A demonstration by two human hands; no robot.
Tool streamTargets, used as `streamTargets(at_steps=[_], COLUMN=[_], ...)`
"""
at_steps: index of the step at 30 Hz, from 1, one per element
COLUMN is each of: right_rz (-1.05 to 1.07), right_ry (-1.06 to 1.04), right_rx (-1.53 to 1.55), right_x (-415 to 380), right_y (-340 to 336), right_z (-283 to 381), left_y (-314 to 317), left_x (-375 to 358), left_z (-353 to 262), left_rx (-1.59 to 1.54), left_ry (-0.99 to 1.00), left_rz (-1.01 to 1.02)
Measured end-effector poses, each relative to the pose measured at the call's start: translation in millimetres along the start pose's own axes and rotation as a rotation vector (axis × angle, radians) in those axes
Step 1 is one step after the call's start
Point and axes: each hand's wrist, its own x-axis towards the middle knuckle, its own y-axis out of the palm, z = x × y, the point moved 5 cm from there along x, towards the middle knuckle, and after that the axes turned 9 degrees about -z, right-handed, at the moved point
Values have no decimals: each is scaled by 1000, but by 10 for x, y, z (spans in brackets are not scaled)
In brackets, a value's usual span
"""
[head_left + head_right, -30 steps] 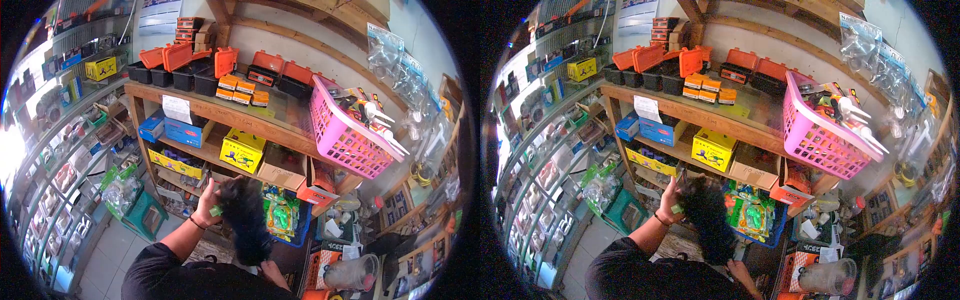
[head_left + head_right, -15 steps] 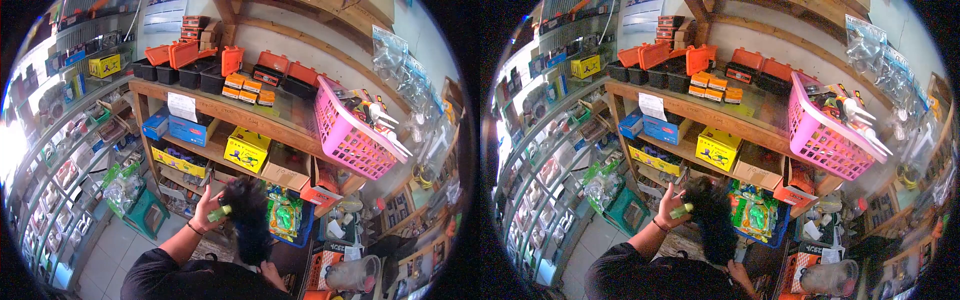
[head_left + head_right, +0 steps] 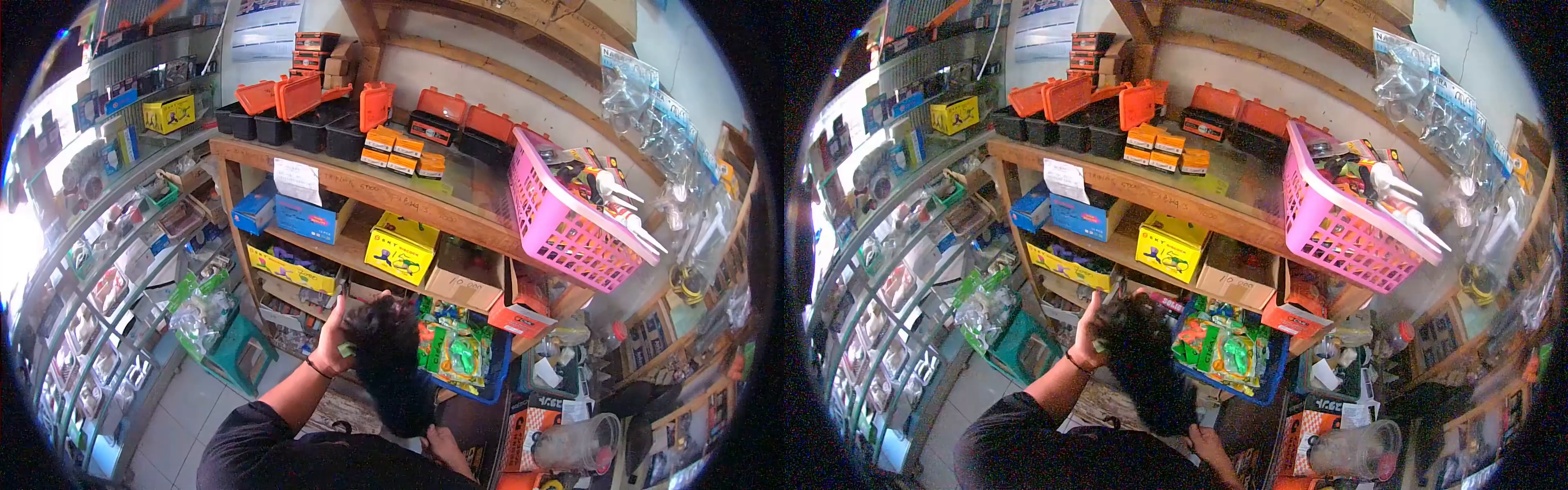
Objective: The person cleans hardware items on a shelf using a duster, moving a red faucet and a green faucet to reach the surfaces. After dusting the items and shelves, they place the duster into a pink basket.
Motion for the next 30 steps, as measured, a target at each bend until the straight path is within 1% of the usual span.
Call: streamTargets(at_steps=[1, 4, 5, 7, 8, 11, 13, 15, 16, 17, 19, 20, 21, 23, 24, 25, 26, 27, 28, 29, 30], right_rz=[-10, -33, -34, 1, -8, 33, -46, -44, -38, -42, 72, 76, 51, 36, -10, -59, -57, 17, 90, 91, 88], right_ry=[51, 53, 54, -31, -33, -80, 84, 95, 109, 106, 19, 17, 43, 81, 55, 29, 36, 46, 57, 65, 23], right_rx=[48, 95, 94, -35, -39, -75, 98, 83, 64, 63, -68, -70, -65, -61, 67, 196, 194, 146, 99, 99, 37], right_x=[-10, 19, 35, 72, 92, 106, 31, -106, -138, -110, -55, -25, -23, -64, -69, -89, -119, -170, -211, -166, -69], right_y=[2, 15, 21, 29, 3, -28, -46, -61, -78, -83, -20, -19, -25, 4, 11, 0, -21, -34, -35, -43, -42], right_z=[-52, -190, -232, -279, -334, -358, -264, -1, 75, 39, 4, -15, -10, -50, -50, -30, -15, 65, 91, -63, -288], left_y=[-38, 14, -27, -197, -113, -57, -95, 148, -55, -9, 83, 91, 104, 48, -35, -18, 11, 48, 2, -86, -94], left_x=[-23, -103, -99, -16, -19, -2, 28, -75, 37, 26, 9, -3, -28, -84, -77, -87, -142, -165, -118, -96, -95], left_z=[-7, 32, 47, 32, 36, 27, 26, 5, 2, 3, 1, 5, -4, -27, -13, 26, 37, 58, 78, 60, 76], left_rx=[-1, -495, -497, -84, -36, -3, 7, -519, 41, 41, -68, -76, -78, -55, -58, -289, -521, -526, -299, -70, -98], left_ry=[0, -277, -278, -26, -25, -8, -37, -294, -31, -30, -44, -68, -65, 1, -1, -144, -284, -283, -120, 37, 32], left_rz=[-4, 467, 468, -36, 38, 68, 71, 614, 104, 109, 147, 235, 229, 35, 26, 289, 556, 553, 286, 17, -2])
